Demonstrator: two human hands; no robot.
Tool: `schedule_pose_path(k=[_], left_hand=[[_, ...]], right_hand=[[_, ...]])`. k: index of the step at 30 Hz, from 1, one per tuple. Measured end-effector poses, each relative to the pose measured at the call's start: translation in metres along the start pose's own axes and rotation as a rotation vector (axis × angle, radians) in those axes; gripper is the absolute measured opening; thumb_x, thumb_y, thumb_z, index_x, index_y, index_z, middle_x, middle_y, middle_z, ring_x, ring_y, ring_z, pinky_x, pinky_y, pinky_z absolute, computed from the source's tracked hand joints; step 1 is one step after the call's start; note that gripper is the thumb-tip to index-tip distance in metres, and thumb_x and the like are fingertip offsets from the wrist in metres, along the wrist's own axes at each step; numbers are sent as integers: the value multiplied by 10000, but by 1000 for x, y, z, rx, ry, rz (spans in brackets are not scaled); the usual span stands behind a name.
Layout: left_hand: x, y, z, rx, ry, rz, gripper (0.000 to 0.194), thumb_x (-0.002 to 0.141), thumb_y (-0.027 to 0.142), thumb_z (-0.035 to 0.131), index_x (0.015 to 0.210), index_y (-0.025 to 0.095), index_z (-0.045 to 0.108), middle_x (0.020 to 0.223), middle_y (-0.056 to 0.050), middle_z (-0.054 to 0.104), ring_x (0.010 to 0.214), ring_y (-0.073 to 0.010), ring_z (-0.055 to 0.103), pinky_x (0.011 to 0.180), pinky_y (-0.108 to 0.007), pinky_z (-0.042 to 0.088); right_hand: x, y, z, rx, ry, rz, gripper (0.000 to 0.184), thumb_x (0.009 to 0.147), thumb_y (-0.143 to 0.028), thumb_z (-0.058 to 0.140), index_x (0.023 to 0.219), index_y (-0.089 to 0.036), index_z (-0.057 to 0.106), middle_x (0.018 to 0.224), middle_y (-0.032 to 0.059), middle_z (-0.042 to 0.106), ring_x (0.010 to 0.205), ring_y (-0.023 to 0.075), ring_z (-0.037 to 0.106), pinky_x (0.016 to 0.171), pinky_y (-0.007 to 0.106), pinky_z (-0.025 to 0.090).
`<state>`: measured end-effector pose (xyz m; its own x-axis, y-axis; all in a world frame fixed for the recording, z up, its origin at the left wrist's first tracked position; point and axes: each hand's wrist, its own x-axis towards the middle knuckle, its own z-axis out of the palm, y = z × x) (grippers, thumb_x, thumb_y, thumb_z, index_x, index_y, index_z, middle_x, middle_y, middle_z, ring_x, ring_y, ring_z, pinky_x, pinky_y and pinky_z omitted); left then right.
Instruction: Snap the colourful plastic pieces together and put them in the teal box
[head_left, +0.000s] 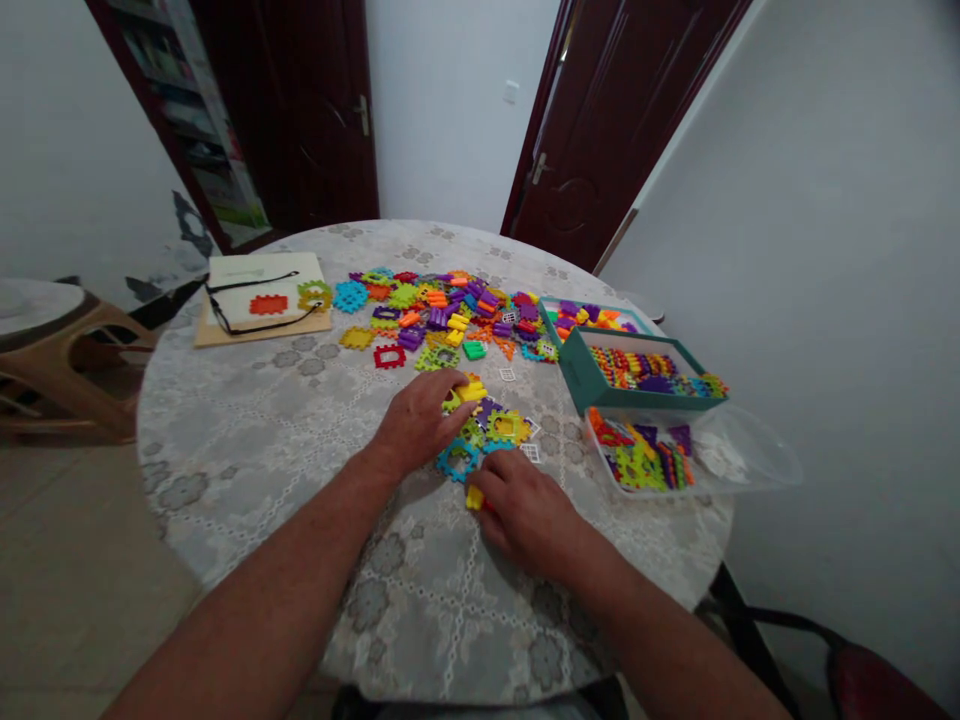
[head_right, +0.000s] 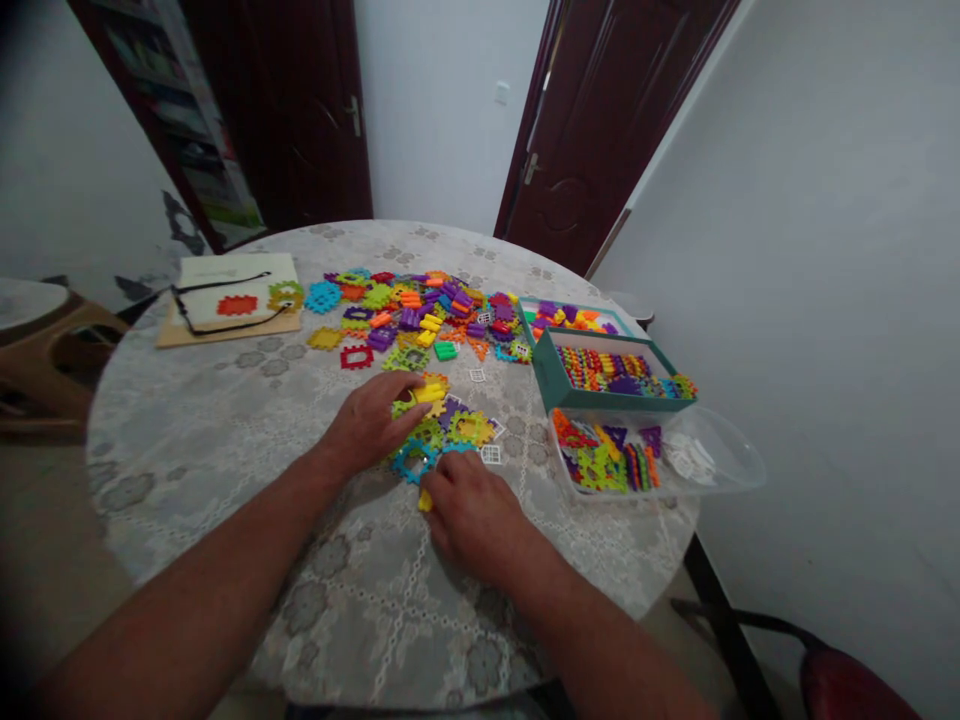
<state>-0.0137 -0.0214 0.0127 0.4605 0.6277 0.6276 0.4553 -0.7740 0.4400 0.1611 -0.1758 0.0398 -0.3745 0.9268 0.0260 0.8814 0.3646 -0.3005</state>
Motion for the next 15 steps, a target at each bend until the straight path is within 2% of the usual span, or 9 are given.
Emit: schedule_pose_path(k=[2,4,5,7,9,10,12,15], left_hand=[[0,1,0,-2,1,6,211,1001,321,676,1163,194,629,1107,-99,748,943,-228,714,909,-420,603],[0,1,-1,2,11,8,215,999,316,682,1168,196,627,1105,-96,747,969,-235,716,913,-420,602],[1,2,-1,1,22,10,221,999,315,685,1175,196,624,1106,-94,746,981,-237,716,914,-419,602],[1,3,-3,-7,51,20,230,1004,319,685,1188,198,617,1106,-90,744,993,-237,715,913,-414,603],[2,6,-4,-29,79,41,231,1011,325,678,1194,202,612,1099,-85,744,991,-233,716,903,-406,605],[2,7,-5,-43,85,56,229,1014,328,673,1196,203,613,1096,-84,744,994,-233,717,902,-406,607],[1,12,-6,-74,75,95,223,1013,328,673,1192,207,620,1097,-89,747,1013,-239,718,911,-412,606],[-3,23,-5,-133,4,161,216,1003,319,681,1186,212,640,1110,-104,754,1048,-254,717,940,-425,600]], right_hand=[[2,4,4,77,34,-43,255,954,-141,609,1186,-201,694,1202,128,658,1123,282,579,959,455,541],[4,10,7,278,154,-58,293,922,-134,634,1194,-216,705,1193,108,677,1123,262,598,1002,452,527],[6,14,7,424,239,-16,292,914,-151,652,1191,-223,711,1174,94,688,1101,247,614,992,433,531],[11,23,7,799,406,187,259,921,-239,684,1178,-231,717,1078,67,702,959,209,644,845,360,564],[17,30,6,1216,512,419,262,918,-344,718,1152,-226,713,956,40,685,772,168,617,626,272,522],[20,32,5,1405,539,492,287,900,-380,743,1136,-221,709,912,30,670,706,151,591,549,241,482],[24,35,4,1682,559,524,350,848,-414,803,1116,-211,706,904,27,667,671,137,581,483,214,454],[26,33,4,1855,517,491,433,845,-483,829,1163,-216,706,1006,50,706,728,148,636,481,207,497]])
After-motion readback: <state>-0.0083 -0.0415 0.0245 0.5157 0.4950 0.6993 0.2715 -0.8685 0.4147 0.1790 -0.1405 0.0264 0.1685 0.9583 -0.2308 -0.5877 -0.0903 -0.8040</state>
